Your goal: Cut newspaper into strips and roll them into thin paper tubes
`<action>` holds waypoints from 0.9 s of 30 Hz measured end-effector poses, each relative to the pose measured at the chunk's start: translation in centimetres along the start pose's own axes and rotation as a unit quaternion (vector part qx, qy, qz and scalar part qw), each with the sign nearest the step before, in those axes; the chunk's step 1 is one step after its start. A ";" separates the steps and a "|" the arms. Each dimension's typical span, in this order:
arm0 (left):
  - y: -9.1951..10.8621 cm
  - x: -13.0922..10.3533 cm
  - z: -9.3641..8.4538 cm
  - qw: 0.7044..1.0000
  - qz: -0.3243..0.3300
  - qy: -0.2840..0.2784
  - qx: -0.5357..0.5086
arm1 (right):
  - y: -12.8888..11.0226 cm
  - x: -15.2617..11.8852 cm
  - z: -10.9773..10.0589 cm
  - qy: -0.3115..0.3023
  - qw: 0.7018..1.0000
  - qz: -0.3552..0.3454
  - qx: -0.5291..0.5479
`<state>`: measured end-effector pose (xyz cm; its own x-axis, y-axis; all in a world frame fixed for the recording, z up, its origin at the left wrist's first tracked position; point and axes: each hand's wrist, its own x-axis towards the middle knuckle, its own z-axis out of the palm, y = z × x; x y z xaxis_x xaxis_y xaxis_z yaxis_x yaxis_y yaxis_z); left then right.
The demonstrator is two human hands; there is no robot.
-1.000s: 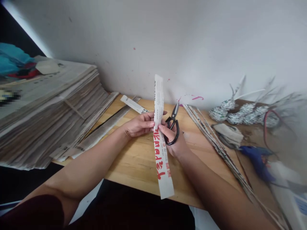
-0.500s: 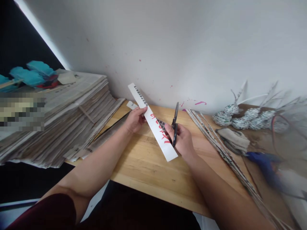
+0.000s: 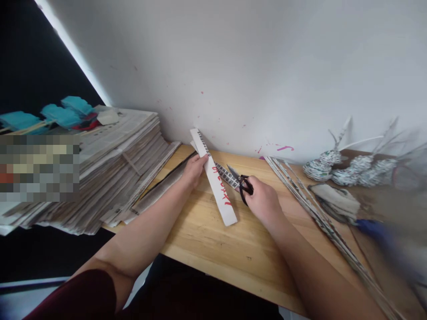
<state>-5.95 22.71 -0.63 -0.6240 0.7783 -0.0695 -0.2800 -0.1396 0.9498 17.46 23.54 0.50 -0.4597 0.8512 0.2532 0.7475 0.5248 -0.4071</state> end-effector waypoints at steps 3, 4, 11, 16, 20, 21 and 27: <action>0.2 -0.5 0.2 0.999 0.037 0.001 -0.015 | 0.2 0.0 1.0 0.013 0.987 0.015 0.160; 0.3 -0.8 0.3 0.999 0.044 0.001 -0.022 | 0.2 0.0 1.1 0.024 0.976 0.024 0.217; 1.0 -3.8 1.4 0.987 0.153 -0.036 -0.041 | -2.0 -0.8 -0.3 -0.041 0.893 0.067 0.444; 1.4 -3.9 1.3 0.982 0.183 -0.014 -0.047 | -2.7 -1.3 -0.7 -0.079 0.914 0.034 0.396; 1.2 -3.3 1.3 0.987 0.144 0.002 -0.076 | -2.6 -1.6 -0.4 -0.042 0.962 -0.005 0.268; 1.2 -3.2 1.3 0.987 0.136 0.003 -0.082 | -2.6 -1.7 -0.3 -0.033 0.966 -0.013 0.255; 0.7 -4.9 2.1 0.991 0.044 -0.095 -0.078 | -2.3 -1.6 0.1 -0.005 0.948 0.005 0.320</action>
<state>-1.56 20.06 1.04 -0.5060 0.8583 0.0852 -0.3491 -0.2941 0.8897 16.45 20.99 0.99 -0.4608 0.8544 0.2401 0.3102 0.4085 -0.8584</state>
